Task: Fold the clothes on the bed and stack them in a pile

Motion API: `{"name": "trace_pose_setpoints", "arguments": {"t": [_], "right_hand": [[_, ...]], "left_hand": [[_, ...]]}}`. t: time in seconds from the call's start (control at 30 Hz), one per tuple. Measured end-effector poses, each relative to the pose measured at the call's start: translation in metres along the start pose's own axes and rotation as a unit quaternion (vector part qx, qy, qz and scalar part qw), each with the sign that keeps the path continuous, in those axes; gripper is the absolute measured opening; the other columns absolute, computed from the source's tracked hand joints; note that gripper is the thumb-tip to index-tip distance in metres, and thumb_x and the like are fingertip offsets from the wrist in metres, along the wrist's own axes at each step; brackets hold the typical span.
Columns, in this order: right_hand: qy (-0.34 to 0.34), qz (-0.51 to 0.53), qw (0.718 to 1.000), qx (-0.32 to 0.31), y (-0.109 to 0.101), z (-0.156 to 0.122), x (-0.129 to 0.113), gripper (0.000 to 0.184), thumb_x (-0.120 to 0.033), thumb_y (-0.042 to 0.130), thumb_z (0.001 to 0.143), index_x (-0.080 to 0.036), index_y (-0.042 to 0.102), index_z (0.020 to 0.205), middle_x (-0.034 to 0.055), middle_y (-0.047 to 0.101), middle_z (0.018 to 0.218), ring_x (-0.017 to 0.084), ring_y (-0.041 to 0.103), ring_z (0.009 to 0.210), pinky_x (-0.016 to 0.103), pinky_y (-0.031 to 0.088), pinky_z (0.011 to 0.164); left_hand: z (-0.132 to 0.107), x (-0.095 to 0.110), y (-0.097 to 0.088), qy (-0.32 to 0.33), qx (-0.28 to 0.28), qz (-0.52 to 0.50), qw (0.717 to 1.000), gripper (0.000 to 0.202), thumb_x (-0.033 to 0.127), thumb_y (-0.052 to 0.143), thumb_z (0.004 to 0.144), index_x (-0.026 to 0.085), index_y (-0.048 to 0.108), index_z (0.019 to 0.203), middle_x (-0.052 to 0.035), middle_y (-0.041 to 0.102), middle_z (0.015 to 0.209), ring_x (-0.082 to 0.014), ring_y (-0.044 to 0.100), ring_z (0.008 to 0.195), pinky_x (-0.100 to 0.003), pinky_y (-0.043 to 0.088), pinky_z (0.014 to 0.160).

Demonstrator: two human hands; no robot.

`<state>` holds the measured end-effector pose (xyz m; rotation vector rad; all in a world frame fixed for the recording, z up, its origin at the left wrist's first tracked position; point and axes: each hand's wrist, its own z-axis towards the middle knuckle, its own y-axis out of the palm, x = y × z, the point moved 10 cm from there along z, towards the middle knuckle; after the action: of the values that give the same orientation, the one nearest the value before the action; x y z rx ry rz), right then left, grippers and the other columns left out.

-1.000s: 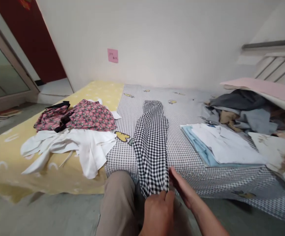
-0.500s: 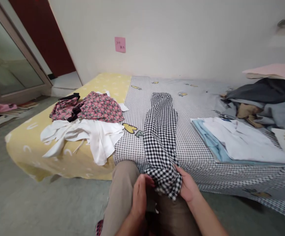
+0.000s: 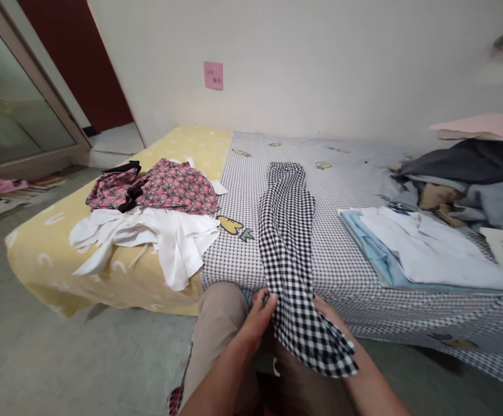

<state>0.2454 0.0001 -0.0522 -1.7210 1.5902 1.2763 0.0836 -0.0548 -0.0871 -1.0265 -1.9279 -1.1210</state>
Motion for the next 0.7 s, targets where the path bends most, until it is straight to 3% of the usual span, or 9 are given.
{"name": "trace_pose_setpoints", "arguments": {"t": [0.1,0.17,0.3,0.47,0.53,0.6,0.7], "right_hand": [[0.040,0.019,0.999,0.008,0.006,0.004,0.011,0.056,-0.040,0.085,0.067,-0.023,0.071,0.119,0.0091,0.077,0.115,0.033,0.064,0.124,0.050,0.046,0.111],[0.051,0.041,0.997,0.032,0.004,0.004,0.015,0.054,-0.041,0.084,0.068,-0.023,0.071,0.118,0.0096,0.076,0.117,0.033,0.062,0.127,0.049,0.047,0.111],[0.046,0.078,0.992,0.089,-0.009,-0.005,0.021,0.054,-0.048,0.081,0.072,-0.029,0.070,0.121,0.0049,0.073,0.127,0.029,0.051,0.139,0.046,0.043,0.117],[0.085,0.110,0.990,0.024,0.005,-0.013,0.032,0.064,-0.066,0.066,0.081,-0.025,0.066,0.131,0.0077,0.069,0.133,0.031,0.051,0.138,0.052,0.045,0.114],[0.080,0.092,0.992,0.036,0.005,-0.013,0.029,0.070,-0.064,0.071,0.078,-0.023,0.063,0.135,0.0099,0.068,0.136,0.032,0.051,0.139,0.049,0.044,0.114],[0.047,0.068,0.994,0.069,0.003,-0.012,0.019,0.075,-0.056,0.080,0.073,-0.024,0.060,0.138,0.0107,0.066,0.138,0.033,0.051,0.139,0.048,0.042,0.116],[-0.002,0.060,0.996,0.071,0.012,-0.017,0.005,0.078,-0.050,0.083,0.069,-0.025,0.060,0.139,0.0109,0.067,0.136,0.036,0.054,0.135,0.052,0.041,0.115]], "left_hand": [[-0.014,0.010,0.020,-0.008,-0.091,-0.087,0.992,0.064,0.050,0.082,0.069,0.022,0.065,0.123,-0.0126,0.065,0.138,-0.0298,0.053,0.133,-0.047,0.033,0.119],[-0.023,0.020,0.019,-0.009,-0.094,-0.164,0.982,0.064,0.047,0.084,0.069,0.020,0.065,0.124,-0.0143,0.069,0.131,-0.0310,0.059,0.128,-0.049,0.035,0.117],[-0.031,0.034,-0.001,0.011,-0.031,-0.231,0.972,0.055,0.044,0.081,0.074,0.016,0.068,0.120,-0.0144,0.074,0.121,-0.0311,0.063,0.123,-0.048,0.039,0.115],[-0.031,0.035,-0.005,0.013,-0.017,-0.229,0.973,0.055,0.042,0.083,0.072,0.014,0.069,0.118,-0.0141,0.076,0.115,-0.0311,0.067,0.116,-0.046,0.044,0.110],[-0.031,0.035,-0.011,0.015,0.005,-0.214,0.977,0.056,0.042,0.083,0.072,0.015,0.069,0.118,-0.0137,0.076,0.114,-0.0304,0.068,0.113,-0.045,0.047,0.106],[-0.031,0.037,-0.024,0.022,0.046,-0.181,0.982,0.057,0.044,0.084,0.070,0.017,0.068,0.117,-0.0132,0.076,0.113,-0.0302,0.069,0.111,-0.043,0.051,0.101],[-0.040,0.048,-0.062,0.057,0.152,-0.080,0.984,0.055,0.048,0.086,0.062,0.020,0.070,0.106,-0.0092,0.077,0.103,-0.0286,0.070,0.103,-0.037,0.055,0.090]]}}
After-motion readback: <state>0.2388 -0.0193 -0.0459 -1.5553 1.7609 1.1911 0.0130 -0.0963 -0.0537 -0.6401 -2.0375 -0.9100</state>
